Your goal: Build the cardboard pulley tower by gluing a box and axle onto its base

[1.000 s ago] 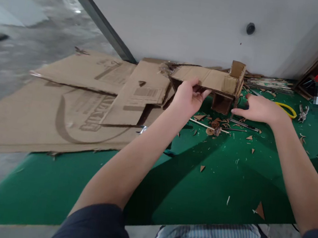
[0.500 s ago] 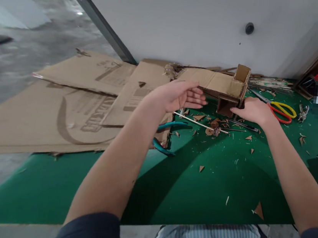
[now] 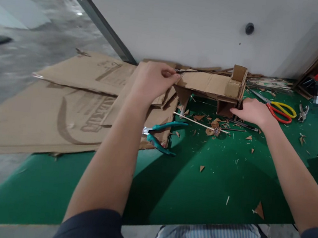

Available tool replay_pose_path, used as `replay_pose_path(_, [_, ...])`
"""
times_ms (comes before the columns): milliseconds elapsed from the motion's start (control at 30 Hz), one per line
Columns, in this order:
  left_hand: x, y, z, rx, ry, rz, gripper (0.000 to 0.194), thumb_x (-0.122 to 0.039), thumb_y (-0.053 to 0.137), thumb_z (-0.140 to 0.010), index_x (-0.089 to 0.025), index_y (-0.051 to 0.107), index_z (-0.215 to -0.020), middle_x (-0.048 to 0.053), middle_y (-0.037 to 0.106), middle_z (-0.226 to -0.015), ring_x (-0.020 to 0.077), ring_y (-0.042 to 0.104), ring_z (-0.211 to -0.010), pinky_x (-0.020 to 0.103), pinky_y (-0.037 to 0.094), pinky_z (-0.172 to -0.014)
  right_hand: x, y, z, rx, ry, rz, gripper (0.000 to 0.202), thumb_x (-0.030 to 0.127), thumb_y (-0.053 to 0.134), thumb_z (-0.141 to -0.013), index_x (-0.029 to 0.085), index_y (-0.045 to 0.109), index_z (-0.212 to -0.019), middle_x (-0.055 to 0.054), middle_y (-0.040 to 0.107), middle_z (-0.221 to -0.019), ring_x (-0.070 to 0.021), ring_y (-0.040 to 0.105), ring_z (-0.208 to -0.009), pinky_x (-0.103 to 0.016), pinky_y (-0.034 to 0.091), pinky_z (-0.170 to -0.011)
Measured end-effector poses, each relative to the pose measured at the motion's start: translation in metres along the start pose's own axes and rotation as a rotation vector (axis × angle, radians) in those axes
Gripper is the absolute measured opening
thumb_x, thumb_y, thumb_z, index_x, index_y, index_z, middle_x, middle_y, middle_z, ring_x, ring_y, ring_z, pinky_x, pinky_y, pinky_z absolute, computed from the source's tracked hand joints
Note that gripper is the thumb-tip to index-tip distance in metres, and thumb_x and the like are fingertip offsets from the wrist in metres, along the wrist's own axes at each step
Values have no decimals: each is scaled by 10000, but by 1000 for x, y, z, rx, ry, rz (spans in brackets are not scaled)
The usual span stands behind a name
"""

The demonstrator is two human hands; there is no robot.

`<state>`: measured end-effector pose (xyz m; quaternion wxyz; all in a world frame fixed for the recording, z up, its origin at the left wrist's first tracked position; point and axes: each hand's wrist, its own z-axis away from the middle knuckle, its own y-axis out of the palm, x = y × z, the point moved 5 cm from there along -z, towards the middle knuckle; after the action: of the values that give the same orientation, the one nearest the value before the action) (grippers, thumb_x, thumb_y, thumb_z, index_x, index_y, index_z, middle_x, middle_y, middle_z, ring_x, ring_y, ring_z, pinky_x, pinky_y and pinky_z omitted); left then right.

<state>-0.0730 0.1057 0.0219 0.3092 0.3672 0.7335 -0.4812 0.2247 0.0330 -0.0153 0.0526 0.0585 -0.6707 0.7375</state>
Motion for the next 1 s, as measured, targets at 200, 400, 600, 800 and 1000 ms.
replay_pose_path(200, [5, 12, -2, -84, -69, 211, 295, -10, 793, -760, -205, 696, -561, -25, 518, -545, 167, 524, -777, 233, 373, -799, 3, 1, 1, -5, -24, 16, 513, 554, 522, -924, 146, 735, -1151, -217, 733, -1219, -386, 707, -1123, -446, 574, -826])
replay_pose_path(400, [-21, 6, 2, -49, -91, 297, 277, -93, 705, -922, -206, 644, -677, -71, 480, -534, 95, 402, -610, 202, 347, -621, 3, 1, 1, 6, -17, 14, 527, 544, 503, -927, 126, 733, -1152, -235, 724, -1232, -397, 702, -1129, -464, 571, -842])
replay_pose_path(600, [-87, -9, 33, 47, 122, 819, 334, -41, 565, -973, -194, 548, -676, -34, 606, -741, 100, 579, -787, 199, 437, -636, 2, 1, 1, 30, 0, 10, 556, 569, 497, -920, 119, 726, -1152, -237, 724, -1223, -395, 709, -1106, -463, 567, -835])
replay_pose_path(800, [-49, -1, 13, -62, 120, 62, 201, -213, 650, -958, -198, 699, -764, -22, 655, -780, 135, 576, -862, 220, 451, -845, 3, 1, 2, 19, -15, 25, 557, 558, 480, -931, 105, 726, -1143, -243, 724, -1215, -392, 711, -1090, -453, 560, -816])
replay_pose_path(1000, [-8, 18, -8, 102, 57, -405, 333, -278, 682, -900, -111, 769, -1174, 70, 784, -1022, 160, 632, -867, 272, 487, -844, 2, 3, 1, 34, -25, 71, 593, 560, 455, -946, 84, 714, -1187, -243, 716, -1250, -378, 697, -1125, -422, 538, -822])
